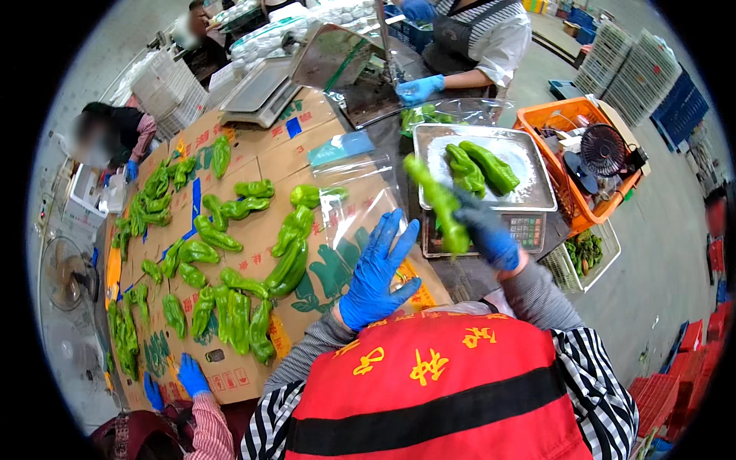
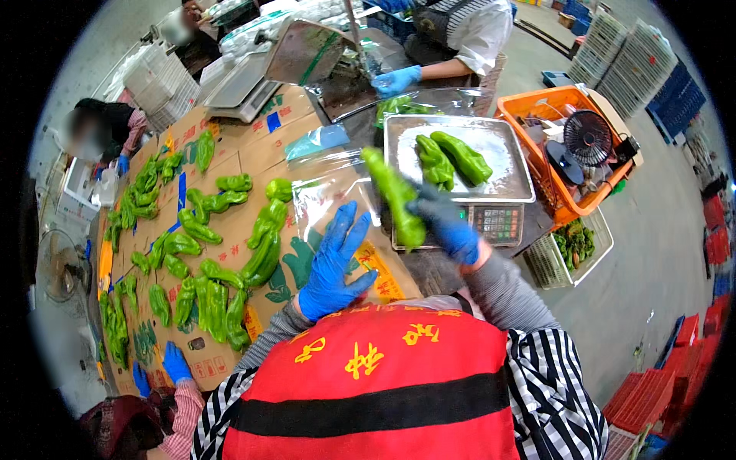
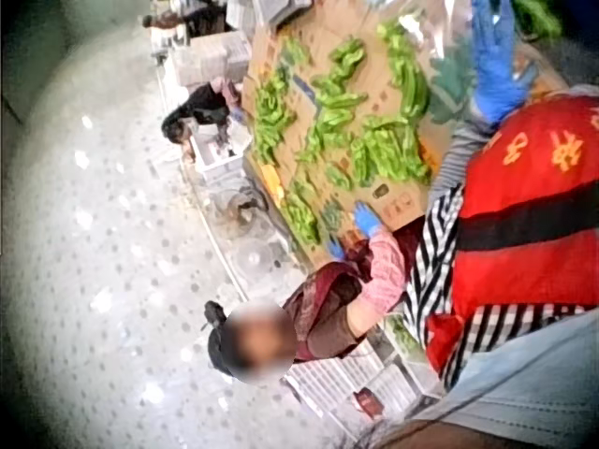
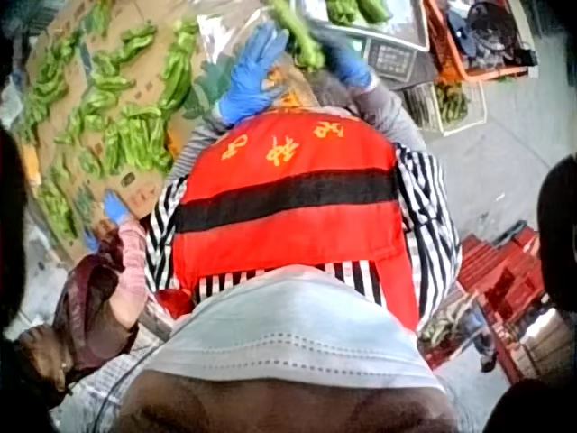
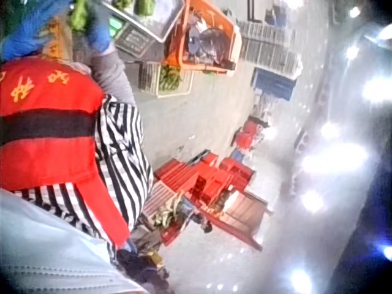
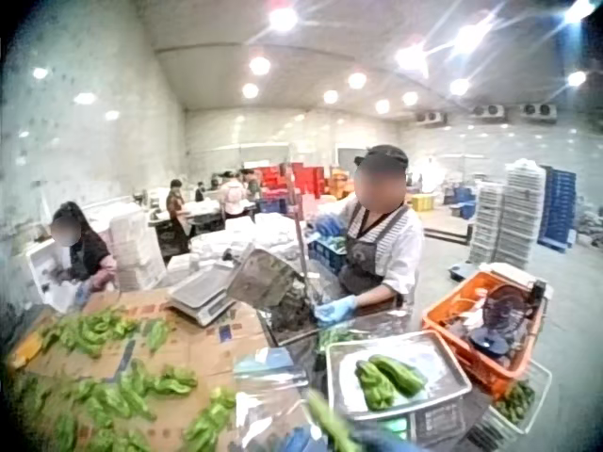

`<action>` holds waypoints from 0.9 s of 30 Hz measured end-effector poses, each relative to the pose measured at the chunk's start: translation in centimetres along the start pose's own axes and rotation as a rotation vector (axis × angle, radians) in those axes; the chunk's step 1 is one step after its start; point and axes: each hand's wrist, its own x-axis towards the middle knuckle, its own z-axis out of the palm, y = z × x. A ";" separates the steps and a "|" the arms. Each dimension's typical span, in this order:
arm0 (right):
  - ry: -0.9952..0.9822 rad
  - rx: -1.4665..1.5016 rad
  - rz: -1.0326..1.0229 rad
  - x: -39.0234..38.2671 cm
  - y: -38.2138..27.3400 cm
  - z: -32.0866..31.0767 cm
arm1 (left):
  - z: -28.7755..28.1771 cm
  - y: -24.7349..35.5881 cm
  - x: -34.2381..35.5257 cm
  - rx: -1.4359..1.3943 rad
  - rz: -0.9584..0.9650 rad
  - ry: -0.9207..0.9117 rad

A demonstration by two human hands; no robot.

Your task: The person selects green peppers from a cardboard box, weighs them on a digital scale, and places them into clear plastic bags. The person then seals the bags and sets them aside. The task is performed in a repetitive cycle of picking, weighing, and bagging.

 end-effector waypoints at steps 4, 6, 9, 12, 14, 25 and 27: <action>0.279 -0.553 -0.383 4.7 -3.4 -8.5 | 1.1 -2.4 -2.6 -0.052 -0.115 0.042; 0.402 -0.867 -0.283 6.4 -3.8 -11.8 | 2.1 -3.2 -4.0 -0.083 -0.143 0.029; 0.450 -1.486 -0.087 7.4 -3.7 -12.7 | 4.0 -4.7 -5.4 -0.068 -0.142 0.015; 0.583 -1.500 -0.280 5.9 -5.9 -9.7 | 4.4 -4.9 -5.9 -0.089 -0.207 -0.027; 0.656 -1.257 -0.489 5.4 -5.5 -13.6 | 3.9 -4.7 -6.0 -0.057 -0.173 -0.017; 0.591 -0.463 -0.366 -5.9 -5.9 -8.1 | 1.0 -5.4 -5.0 -0.011 -0.174 0.023; 0.597 -0.452 -0.379 -6.2 -5.8 -7.6 | 1.1 -6.2 -4.8 -0.002 -0.164 0.047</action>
